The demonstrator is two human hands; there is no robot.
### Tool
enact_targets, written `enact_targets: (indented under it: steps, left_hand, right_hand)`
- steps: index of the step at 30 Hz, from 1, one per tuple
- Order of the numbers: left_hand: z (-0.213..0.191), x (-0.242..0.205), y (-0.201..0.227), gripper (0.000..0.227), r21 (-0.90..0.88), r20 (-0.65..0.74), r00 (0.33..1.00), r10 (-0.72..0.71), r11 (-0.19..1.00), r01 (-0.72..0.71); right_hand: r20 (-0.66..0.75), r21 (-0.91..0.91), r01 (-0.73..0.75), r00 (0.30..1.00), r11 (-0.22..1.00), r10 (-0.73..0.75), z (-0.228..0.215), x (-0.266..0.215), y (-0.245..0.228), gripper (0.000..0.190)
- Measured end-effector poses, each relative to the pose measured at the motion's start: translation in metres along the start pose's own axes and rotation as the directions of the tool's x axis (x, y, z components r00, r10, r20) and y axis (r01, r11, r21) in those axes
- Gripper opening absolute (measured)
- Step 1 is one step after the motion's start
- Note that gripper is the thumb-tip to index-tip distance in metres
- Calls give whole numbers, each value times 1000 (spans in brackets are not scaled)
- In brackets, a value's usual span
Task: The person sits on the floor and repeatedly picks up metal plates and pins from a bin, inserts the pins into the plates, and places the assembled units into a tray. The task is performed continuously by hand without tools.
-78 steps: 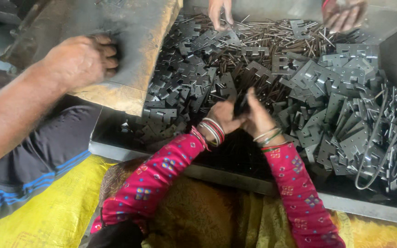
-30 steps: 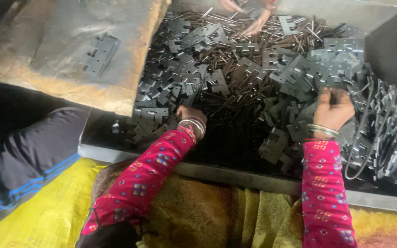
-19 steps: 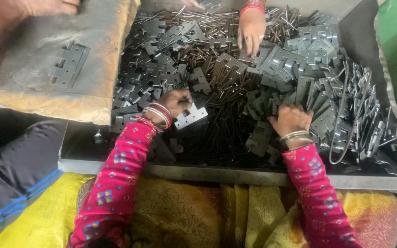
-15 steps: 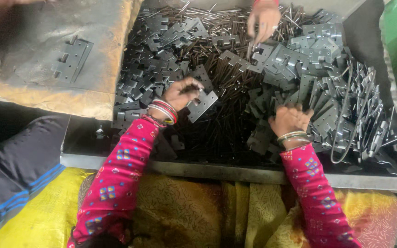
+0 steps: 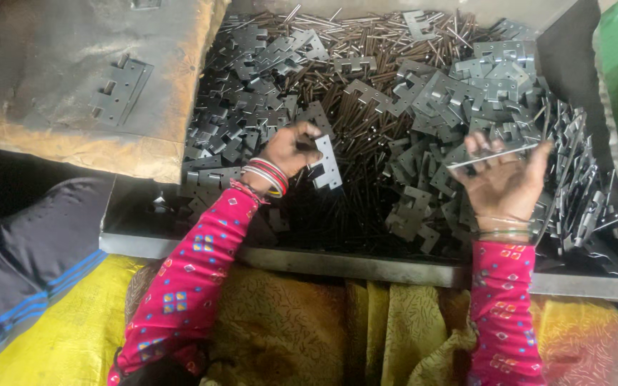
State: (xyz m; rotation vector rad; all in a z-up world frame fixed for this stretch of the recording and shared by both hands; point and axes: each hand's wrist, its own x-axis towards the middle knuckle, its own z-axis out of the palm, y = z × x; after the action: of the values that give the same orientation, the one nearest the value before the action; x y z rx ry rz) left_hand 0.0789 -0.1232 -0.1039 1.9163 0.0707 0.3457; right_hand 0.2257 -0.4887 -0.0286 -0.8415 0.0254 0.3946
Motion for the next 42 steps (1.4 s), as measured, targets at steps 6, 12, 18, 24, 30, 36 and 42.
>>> enact_targets:
  steps: [6, 12, 18, 24, 30, 36, 42]
  left_hand:
    - [1, 1, 2, 58, -457, 38, 976, -216, 865, 209]
    - [8, 6, -8, 52, -755, 124, 961, -247, 606, 253]
    - [7, 5, 8, 39, -769, 93, 959, -267, 592, 239]
    - [10, 3, 36, 34, -777, 137, 960, -246, 574, 258]
    - [91, -21, 55, 46, -363, 9, 987, -161, 919, 153]
    - [87, -32, 68, 41, 478, -173, 984, 29, 876, 59]
    - [-99, -9, 43, 36, 826, -531, 814, 235, 357, 436]
  right_hand:
    - [371, -387, 50, 923, 921, 106, 5, -1, 40, 32]
    - [634, -689, 703, 702, -176, 324, -25, 18, 92, 42]
    - [568, -815, 577, 815, -61, 114, -39, 21, 85, 32]
    - [271, -210, -91, 951, 973, 148, -46, 30, 45, 22]
    - [151, -263, -402, 881, 877, 449, 5, -1, 94, 37]
    - [274, -566, -170, 884, 807, 378, 41, -32, 121, 49]
    - [334, -653, 320, 935, -687, 118, -6, 0, 83, 32]
